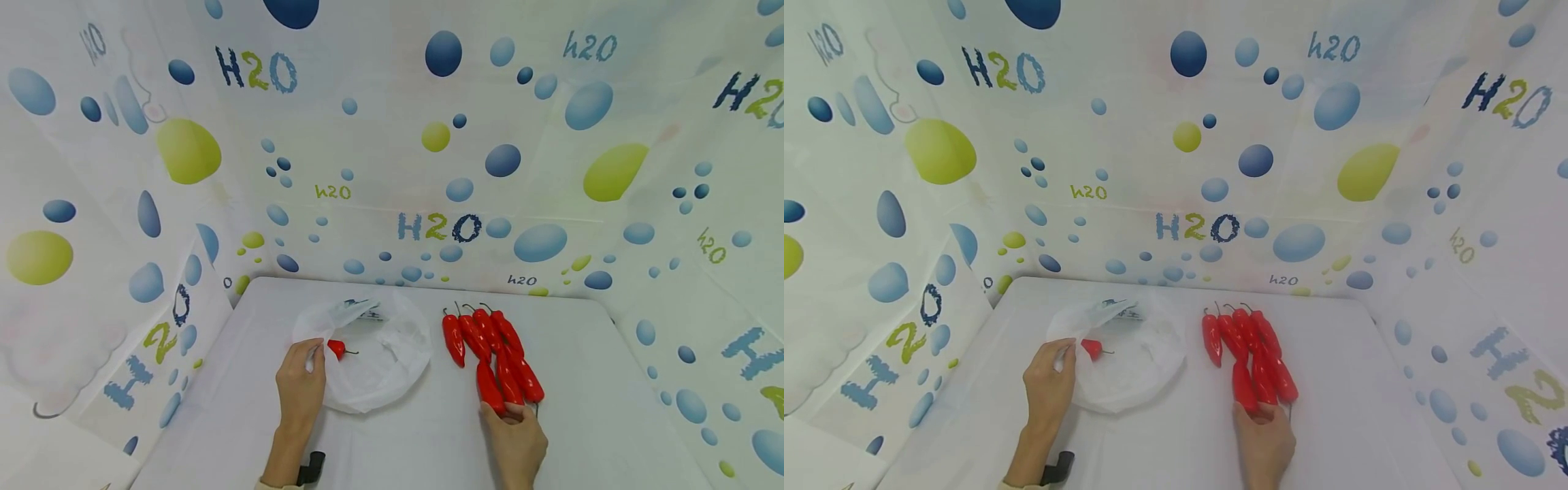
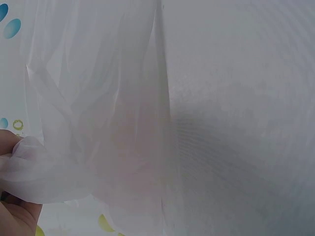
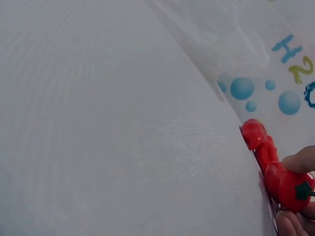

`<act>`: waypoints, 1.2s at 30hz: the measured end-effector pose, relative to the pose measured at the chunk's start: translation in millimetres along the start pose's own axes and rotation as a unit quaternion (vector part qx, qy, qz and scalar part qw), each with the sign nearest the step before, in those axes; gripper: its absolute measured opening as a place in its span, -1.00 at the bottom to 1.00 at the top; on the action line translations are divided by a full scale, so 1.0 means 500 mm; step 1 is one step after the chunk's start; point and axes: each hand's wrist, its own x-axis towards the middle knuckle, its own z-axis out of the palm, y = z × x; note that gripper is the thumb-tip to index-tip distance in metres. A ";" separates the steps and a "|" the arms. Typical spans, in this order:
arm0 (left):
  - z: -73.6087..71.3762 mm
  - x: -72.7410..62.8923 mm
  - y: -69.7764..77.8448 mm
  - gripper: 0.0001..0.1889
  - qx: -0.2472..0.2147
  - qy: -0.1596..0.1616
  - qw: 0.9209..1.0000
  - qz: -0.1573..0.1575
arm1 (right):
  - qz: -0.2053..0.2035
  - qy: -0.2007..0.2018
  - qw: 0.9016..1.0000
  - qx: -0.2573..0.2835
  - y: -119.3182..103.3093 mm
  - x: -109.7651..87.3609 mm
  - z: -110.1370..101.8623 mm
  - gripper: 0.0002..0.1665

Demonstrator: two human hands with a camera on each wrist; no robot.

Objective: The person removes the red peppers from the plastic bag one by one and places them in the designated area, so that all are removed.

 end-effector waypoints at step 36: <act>0.000 -0.001 -0.004 -0.80 -0.004 -0.008 1.000 -0.006 | -0.052 0.037 0.997 -0.041 -0.009 -0.002 0.005 -0.40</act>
